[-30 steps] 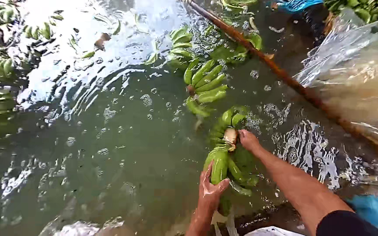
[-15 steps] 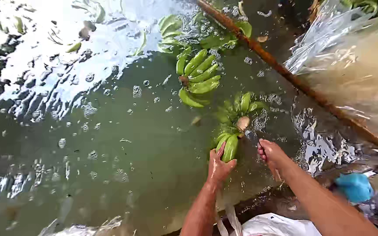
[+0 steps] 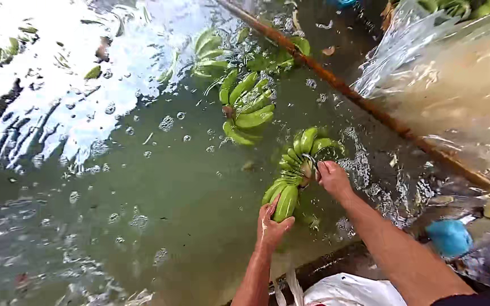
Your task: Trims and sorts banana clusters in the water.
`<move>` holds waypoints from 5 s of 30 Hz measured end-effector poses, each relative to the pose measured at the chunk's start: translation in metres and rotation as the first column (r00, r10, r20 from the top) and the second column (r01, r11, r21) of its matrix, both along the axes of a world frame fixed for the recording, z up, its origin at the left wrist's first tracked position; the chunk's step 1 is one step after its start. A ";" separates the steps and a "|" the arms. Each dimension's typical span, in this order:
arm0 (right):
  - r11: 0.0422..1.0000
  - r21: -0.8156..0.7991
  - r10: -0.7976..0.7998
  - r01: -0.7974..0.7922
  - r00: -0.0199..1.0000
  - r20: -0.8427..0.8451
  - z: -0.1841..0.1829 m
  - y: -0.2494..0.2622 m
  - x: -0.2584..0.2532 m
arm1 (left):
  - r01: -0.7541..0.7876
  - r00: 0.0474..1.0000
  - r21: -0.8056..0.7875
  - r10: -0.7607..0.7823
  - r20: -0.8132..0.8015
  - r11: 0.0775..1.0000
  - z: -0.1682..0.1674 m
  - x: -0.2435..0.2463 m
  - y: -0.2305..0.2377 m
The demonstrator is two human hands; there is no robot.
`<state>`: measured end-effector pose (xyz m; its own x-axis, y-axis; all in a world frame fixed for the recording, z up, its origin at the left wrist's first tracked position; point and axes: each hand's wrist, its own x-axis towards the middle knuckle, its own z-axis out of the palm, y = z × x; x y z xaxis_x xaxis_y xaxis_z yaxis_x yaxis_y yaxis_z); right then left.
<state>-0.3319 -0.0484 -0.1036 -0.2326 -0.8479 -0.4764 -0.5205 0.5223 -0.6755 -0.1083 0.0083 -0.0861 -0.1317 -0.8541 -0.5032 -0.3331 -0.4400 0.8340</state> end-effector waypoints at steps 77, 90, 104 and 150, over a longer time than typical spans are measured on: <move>0.691 0.296 -0.676 0.660 0.443 0.589 -0.034 -0.018 -0.030 | 0.882 0.321 -0.007 -0.589 0.741 0.472 -0.066 -0.050 -0.140; 0.931 0.310 -0.242 0.194 0.963 0.123 -0.007 0.010 -0.025 | 0.737 0.362 0.321 -0.747 0.557 0.596 -0.046 0.005 -0.094; 0.502 0.272 0.859 -0.821 0.510 -0.046 0.014 -0.022 0.034 | 0.494 0.566 0.253 -0.528 0.633 0.832 -0.014 0.042 -0.080; 0.867 0.340 0.018 -0.363 0.705 0.709 0.052 0.028 0.072 | 0.465 0.765 -0.348 -0.172 0.620 0.814 0.046 0.037 0.059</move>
<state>-0.2595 -0.0202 -0.0513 0.4343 -0.5028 -0.7473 -0.1454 0.7797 -0.6091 -0.0709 0.0671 -0.0403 -0.2743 -0.9517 -0.1381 -0.8306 0.1621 0.5328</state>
